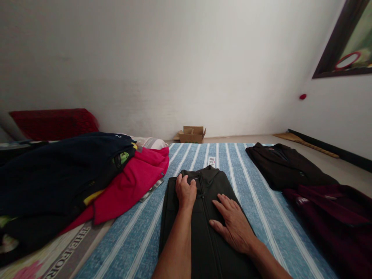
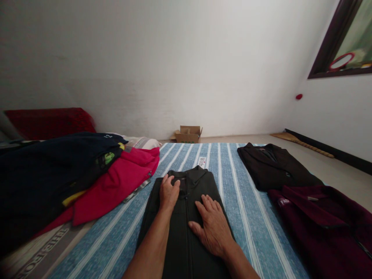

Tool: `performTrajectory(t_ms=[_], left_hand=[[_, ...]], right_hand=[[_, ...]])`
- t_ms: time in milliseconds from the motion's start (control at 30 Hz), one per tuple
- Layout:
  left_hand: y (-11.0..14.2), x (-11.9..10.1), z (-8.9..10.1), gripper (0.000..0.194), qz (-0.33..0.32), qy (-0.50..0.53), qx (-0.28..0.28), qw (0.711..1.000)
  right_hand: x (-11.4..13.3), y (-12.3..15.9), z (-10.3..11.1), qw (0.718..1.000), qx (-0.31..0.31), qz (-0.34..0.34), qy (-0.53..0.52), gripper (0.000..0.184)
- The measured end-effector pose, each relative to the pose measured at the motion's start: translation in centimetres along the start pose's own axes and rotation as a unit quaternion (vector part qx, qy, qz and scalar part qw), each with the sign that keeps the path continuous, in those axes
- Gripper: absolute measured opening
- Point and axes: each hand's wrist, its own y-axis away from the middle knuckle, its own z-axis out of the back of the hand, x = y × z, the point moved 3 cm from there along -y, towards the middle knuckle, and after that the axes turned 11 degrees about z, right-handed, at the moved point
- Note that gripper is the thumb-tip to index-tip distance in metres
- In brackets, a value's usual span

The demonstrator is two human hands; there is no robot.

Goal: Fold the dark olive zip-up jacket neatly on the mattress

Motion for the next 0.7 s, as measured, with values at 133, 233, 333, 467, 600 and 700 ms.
performTrajectory(t_ms=[133,233,333,467,600,700], left_hand=[[0.02,-0.06,0.07,0.038,0.0,-0.002,0.006,1.0],[0.04,-0.14,0.17,0.04,-0.002,-0.006,0.011,1.0],[0.11,-0.21,0.27,0.041,-0.003,-0.005,0.012,1.0],[0.17,-0.24,0.31,0.041,0.0,-0.001,0.013,1.0],[0.09,-0.15,0.14,0.04,0.0,0.0,0.008,1.0],[-0.03,0.03,-0.08,0.038,-0.001,0.003,0.001,1.0]], right_hand=[[-0.04,-0.01,-0.07,1.0,-0.004,0.002,-0.001,0.069],[-0.07,0.02,-0.1,1.0,-0.005,0.005,-0.002,0.069],[-0.1,0.07,-0.08,1.0,-0.008,0.007,-0.003,0.069],[-0.13,0.09,-0.09,1.0,-0.006,0.006,-0.005,0.069],[-0.09,0.04,-0.05,1.0,0.002,0.001,-0.006,0.069],[-0.01,0.0,0.05,1.0,0.006,-0.001,-0.006,0.069]])
